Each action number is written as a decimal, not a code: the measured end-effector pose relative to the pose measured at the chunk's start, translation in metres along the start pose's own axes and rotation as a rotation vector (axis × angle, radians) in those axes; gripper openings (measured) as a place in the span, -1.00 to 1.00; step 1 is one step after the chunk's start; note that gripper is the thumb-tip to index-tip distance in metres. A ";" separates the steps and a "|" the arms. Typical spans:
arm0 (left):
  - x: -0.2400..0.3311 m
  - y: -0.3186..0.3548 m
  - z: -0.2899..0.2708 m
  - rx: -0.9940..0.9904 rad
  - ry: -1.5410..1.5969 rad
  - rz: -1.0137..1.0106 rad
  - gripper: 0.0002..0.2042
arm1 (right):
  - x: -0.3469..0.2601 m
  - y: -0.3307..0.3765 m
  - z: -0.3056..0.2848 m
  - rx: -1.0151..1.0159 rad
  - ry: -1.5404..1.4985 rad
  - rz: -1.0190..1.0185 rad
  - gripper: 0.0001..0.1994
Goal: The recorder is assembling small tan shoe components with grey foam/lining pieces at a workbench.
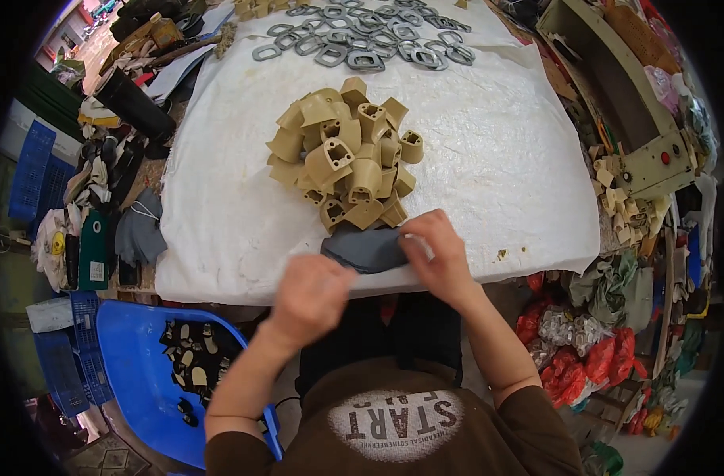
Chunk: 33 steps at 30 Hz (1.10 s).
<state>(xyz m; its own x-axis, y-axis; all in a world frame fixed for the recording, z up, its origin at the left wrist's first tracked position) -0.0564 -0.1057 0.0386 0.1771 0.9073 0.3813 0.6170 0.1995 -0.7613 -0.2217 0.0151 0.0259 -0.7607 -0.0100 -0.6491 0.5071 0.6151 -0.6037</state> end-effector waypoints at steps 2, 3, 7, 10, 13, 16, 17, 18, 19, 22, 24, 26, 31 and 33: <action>0.023 0.013 0.017 -0.118 0.057 -0.057 -0.79 | -0.009 0.006 0.007 -0.036 0.026 -0.028 -0.79; 0.031 0.017 0.025 -0.118 0.056 -0.061 -0.79 | -0.014 0.007 0.012 -0.098 0.089 -0.043 -0.78; 0.032 0.027 0.042 -0.011 -0.100 -0.141 -0.75 | -0.014 0.010 0.020 -0.210 0.218 -0.050 -0.78; 0.029 0.036 0.045 -0.007 -0.145 -0.164 -0.72 | -0.011 0.010 0.024 -0.226 0.232 -0.054 -0.81; 0.029 0.043 0.044 -0.026 -0.146 -0.156 -0.68 | -0.007 0.011 0.025 -0.204 0.175 -0.037 -0.85; 0.035 0.046 0.042 -0.025 -0.146 -0.157 -0.66 | -0.005 0.011 0.025 -0.186 0.109 0.005 -0.89; 0.036 0.046 0.041 -0.019 -0.151 -0.158 -0.65 | -0.004 0.010 0.025 -0.178 0.094 0.016 -0.91; 0.037 0.047 0.041 -0.021 -0.151 -0.160 -0.65 | -0.005 0.011 0.025 -0.179 0.093 0.018 -0.91; 0.036 0.047 0.042 -0.028 -0.170 -0.167 -0.66 | -0.004 0.011 0.024 -0.178 0.087 0.038 -0.93; 0.035 0.046 0.044 -0.051 -0.203 -0.188 -0.66 | 0.004 0.012 0.022 -0.130 -0.008 0.137 -0.97; 0.034 0.044 0.045 -0.068 -0.214 -0.203 -0.66 | 0.010 0.013 0.015 -0.083 -0.095 0.218 -0.99; 0.034 0.042 0.044 -0.078 -0.218 -0.213 -0.65 | 0.018 0.013 0.001 0.172 -0.633 0.570 -0.94; 0.044 0.022 0.029 -0.043 -0.161 -0.278 -0.63 | -0.013 0.004 -0.031 0.304 -0.564 0.399 -0.93; 0.050 0.012 0.022 -0.035 -0.174 -0.308 -0.63 | -0.024 0.010 -0.029 0.140 -0.364 0.273 -0.85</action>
<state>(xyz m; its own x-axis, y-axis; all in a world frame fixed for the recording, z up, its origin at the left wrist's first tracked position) -0.0570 -0.0497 0.0370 -0.1530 0.8568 0.4925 0.6473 0.4635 -0.6052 -0.2100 0.0447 0.0492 -0.4133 -0.1537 -0.8975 0.7374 0.5217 -0.4290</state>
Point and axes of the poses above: each hand's wrist, its own y-axis away from the middle knuckle, its own z-axis out of the palm, x = y × z, the point moved 4 cm from there along -y, towards the middle knuckle, and after that the axes turned 11 degrees about x, right-handed, at the moved point
